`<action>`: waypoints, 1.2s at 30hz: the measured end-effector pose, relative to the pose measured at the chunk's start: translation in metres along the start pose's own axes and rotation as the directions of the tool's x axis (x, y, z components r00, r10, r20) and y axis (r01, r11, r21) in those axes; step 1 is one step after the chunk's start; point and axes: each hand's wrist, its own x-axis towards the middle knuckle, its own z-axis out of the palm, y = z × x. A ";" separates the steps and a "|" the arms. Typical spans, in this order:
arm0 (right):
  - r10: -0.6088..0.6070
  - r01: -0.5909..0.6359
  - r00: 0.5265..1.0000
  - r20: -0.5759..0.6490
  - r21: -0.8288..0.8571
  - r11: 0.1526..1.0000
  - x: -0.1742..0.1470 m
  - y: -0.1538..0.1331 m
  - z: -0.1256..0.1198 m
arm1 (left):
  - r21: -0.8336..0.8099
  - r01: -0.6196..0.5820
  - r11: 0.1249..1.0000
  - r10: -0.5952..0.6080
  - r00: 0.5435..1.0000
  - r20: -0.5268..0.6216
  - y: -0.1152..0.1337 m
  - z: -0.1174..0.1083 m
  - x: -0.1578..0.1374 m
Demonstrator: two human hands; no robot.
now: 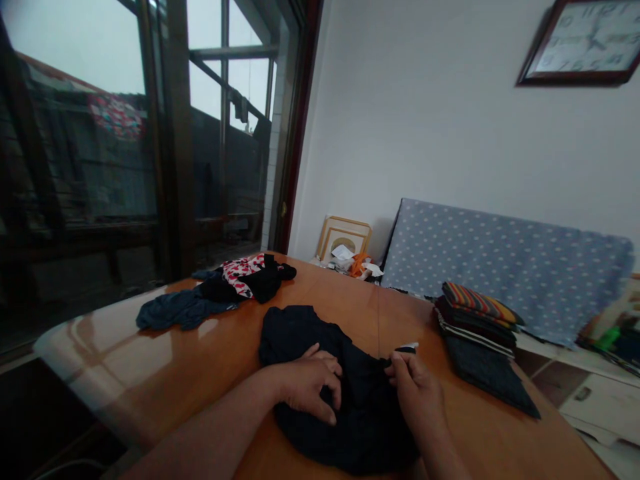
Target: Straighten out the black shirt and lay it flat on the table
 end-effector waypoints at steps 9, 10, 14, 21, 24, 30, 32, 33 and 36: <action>-0.027 0.034 0.990 -0.138 0.049 0.998 0.001 -0.001 -0.001 | -0.737 -0.039 0.674 -0.551 0.639 -0.537 -0.033 -0.016 0.016; -0.028 0.037 0.988 -0.154 0.058 0.998 0.001 -0.001 0.000 | -0.782 -0.080 0.619 -0.654 0.499 -0.569 -0.041 -0.021 0.016; -0.008 0.023 0.989 -0.150 0.099 0.995 0.001 -0.002 0.000 | -0.822 -0.141 0.552 -0.808 0.152 -0.569 -0.063 -0.034 0.013; -0.081 0.080 0.996 0.040 0.007 0.997 -0.002 -0.009 0.000 | -0.400 0.060 0.915 -0.382 0.451 -0.807 -0.022 -0.032 0.010; -0.079 0.115 0.934 0.348 -0.083 0.990 -0.008 -0.007 0.006 | -0.272 0.065 0.960 -0.239 0.697 -0.676 -0.003 -0.027 0.009; -0.073 0.276 0.821 0.566 -0.282 0.919 -0.016 0.004 0.020 | -0.056 0.167 0.984 -0.176 0.915 -0.364 0.010 -0.018 0.008; -0.132 0.272 0.848 0.512 -0.208 0.939 -0.014 0.002 0.021 | -0.024 0.196 0.980 -0.195 0.946 -0.259 0.011 -0.016 0.007; -0.143 0.232 0.877 0.459 -0.144 0.962 -0.013 -0.001 0.021 | 0.000 0.205 0.979 -0.200 0.956 -0.214 0.011 -0.015 0.007; -0.050 0.006 0.955 0.291 0.150 0.989 -0.010 -0.011 0.018 | 0.097 0.190 0.977 -0.176 0.975 -0.135 0.010 -0.011 0.006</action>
